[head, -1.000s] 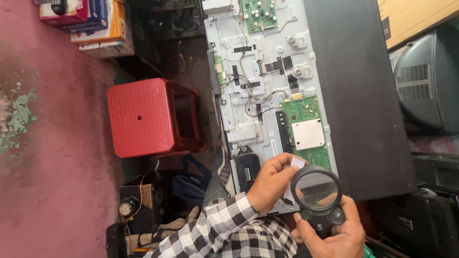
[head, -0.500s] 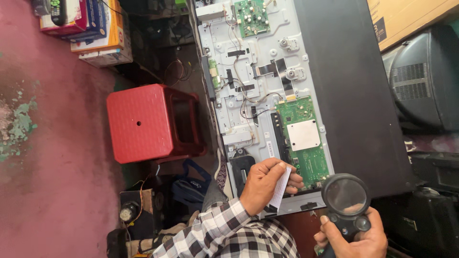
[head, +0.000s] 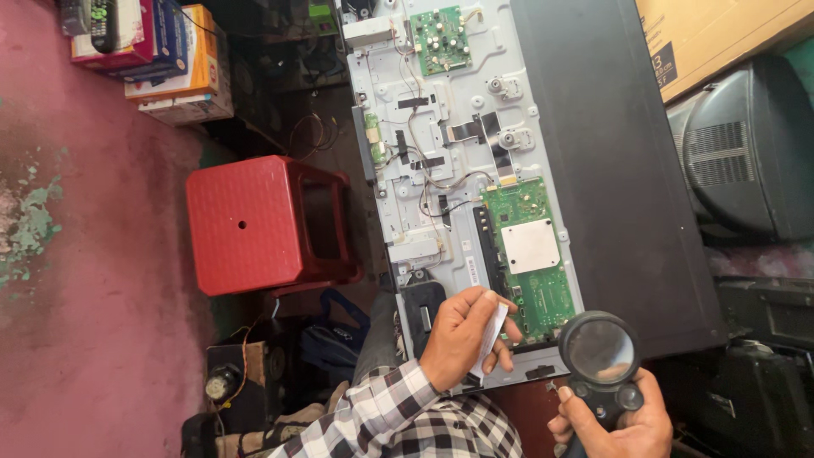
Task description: The person inspects a flat ribbon cable using a magnifying glass, then reconnects the cable to a circuit board inside an open television chassis. The person also adjusts a small wire harness near the board.
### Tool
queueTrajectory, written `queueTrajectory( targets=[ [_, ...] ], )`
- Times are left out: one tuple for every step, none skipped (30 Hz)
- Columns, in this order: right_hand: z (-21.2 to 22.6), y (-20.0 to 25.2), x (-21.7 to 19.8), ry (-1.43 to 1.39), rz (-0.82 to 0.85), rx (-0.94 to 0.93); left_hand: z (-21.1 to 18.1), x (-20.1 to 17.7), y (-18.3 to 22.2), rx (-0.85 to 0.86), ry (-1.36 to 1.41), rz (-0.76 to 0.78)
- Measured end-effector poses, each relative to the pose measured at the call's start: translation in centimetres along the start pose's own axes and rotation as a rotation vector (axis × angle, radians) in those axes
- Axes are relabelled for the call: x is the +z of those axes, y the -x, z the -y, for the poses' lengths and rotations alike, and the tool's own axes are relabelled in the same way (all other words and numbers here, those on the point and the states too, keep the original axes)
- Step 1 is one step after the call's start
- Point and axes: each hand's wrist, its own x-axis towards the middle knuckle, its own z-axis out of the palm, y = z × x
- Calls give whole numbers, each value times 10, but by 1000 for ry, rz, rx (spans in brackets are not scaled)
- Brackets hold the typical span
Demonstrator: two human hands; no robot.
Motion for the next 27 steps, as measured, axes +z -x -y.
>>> queueTrajectory(
  targets=[
    [0, -1, 0, -4, 8, 16, 0, 1, 1, -3, -8, -10],
    [0, -2, 0, -8, 16, 32, 0, 1, 1, -3, -20, -32],
    [0, -3, 1, -12, 24, 47, 0, 1, 2, -2, -31, -55],
    [1, -4, 1, -1, 27, 72, 0, 0, 2, -2, -42, -78],
    [1, -5, 2, 9, 29, 97, 1, -1, 3, -1, -38, -83],
    [2, -6, 3, 19, 31, 121, 1, -1, 4, 0, -33, -89],
    [3, -6, 4, 24, 31, 140, 1, -2, 5, 2, -28, -94],
    [4, -6, 5, 30, 30, 159, 1, -2, 6, 6, -45, -107],
    [5, -7, 6, 37, 30, 179, 1, -2, 7, 9, -61, -121],
    [5, -8, 6, 44, 34, 175, 1, -2, 8, 12, -76, -134],
    [6, -8, 7, 52, 38, 173, 1, -3, 9, 33, -72, -146],
    [7, -9, 9, 60, 41, 170, 0, -3, 10, 53, -67, -158],
    [8, -10, 10, 53, 59, 179, 0, -3, 11, 69, -61, -172],
    [10, -13, 10, 46, 76, 189, -1, -3, 10, 73, -43, -189],
    [12, -14, 12, 37, 93, 201, -3, -3, 10, 75, -26, -206],
    [14, -16, 14, 37, 101, 223, -5, -3, 9, 77, -10, -223],
    [17, -17, 16, 40, 109, 246, -9, -4, 9, 74, -8, -222],
    [19, -19, 18, 42, 116, 269, -12, -5, 7, 72, -6, -222],
    [21, -19, 21, 30, 112, 250, -16, -6, 6, 68, -4, -220],
    [22, -18, 24, 18, 108, 231, -20, -8, 4, 60, 35, -219],
    [23, -17, 27, 5, 100, 212, -24, -9, 1, 51, 73, -215],
    [25, -17, 29, 6, 102, 214, -28, -10, -1, 42, 111, -211],
    [26, -20, 30, 5, 103, 211, -32, -11, -4, 30, 117, -216],
    [27, -22, 31, 5, 105, 209, -36, -13, -6, 19, 123, -221],
    [27, -24, 32, -7, 105, 204, -39, -14, -8, 6, 129, -229],
    [26, -25, 32, -19, 104, 199, -41, -16, -10, 6, 117, -222],
    [25, -27, 33, -31, 106, 195, -43, -19, -12, 6, 105, -216]
  ],
)
